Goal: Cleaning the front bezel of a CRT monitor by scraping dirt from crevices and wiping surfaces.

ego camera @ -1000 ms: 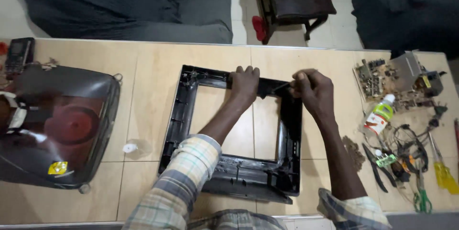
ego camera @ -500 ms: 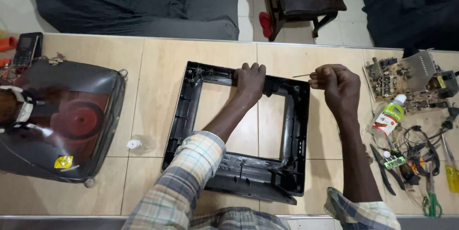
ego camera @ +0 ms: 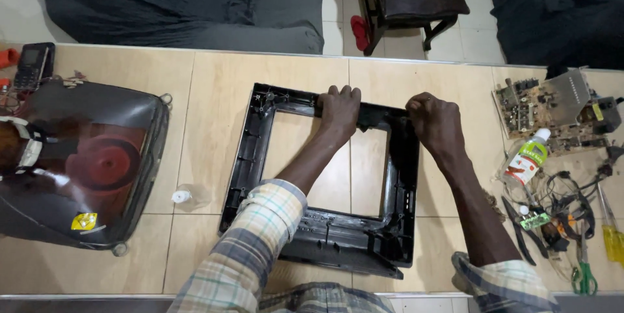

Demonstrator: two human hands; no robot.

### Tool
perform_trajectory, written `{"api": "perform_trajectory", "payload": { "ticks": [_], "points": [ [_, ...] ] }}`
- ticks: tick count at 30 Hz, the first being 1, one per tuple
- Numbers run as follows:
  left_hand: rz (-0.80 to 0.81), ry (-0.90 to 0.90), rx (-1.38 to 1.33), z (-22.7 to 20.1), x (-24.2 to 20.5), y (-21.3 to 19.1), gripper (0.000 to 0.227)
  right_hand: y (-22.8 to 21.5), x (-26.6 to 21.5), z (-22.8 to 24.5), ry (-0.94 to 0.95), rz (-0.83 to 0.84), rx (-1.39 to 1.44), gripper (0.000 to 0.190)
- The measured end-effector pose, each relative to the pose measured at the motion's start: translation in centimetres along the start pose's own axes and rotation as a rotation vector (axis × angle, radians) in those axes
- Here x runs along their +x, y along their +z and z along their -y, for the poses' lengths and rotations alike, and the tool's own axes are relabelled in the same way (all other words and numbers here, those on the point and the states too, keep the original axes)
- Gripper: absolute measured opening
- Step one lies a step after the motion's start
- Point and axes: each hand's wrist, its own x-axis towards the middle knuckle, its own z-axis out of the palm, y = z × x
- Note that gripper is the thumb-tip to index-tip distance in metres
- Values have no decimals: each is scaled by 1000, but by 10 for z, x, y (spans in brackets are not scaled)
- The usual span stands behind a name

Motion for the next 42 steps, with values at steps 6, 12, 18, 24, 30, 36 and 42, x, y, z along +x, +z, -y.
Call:
{"api": "perform_trajectory", "payload": {
  "ticks": [6,12,18,24,30,36,42],
  "points": [
    [1,-21,-72,0,6,6,55,-21,2,12,-19,-88,120,21],
    [-27,17,-83,3,2,5,62,14,5,-19,-22,35,-40,24],
    [-1,-3,-92,2,0,-2,60,-2,5,-12,34,24,7,7],
    [-35,-20,-90,1,7,7,56,2,7,-20,35,19,228,26],
    [17,-13,-95,1,4,1,57,-11,6,-2,25,72,45,24],
    [18,-14,-79,2,0,-10,59,30,16,-3,18,85,-80,10],
    [21,7,-44,-1,-2,-11,55,5,17,9,411,115,350,23]
  ]
}}
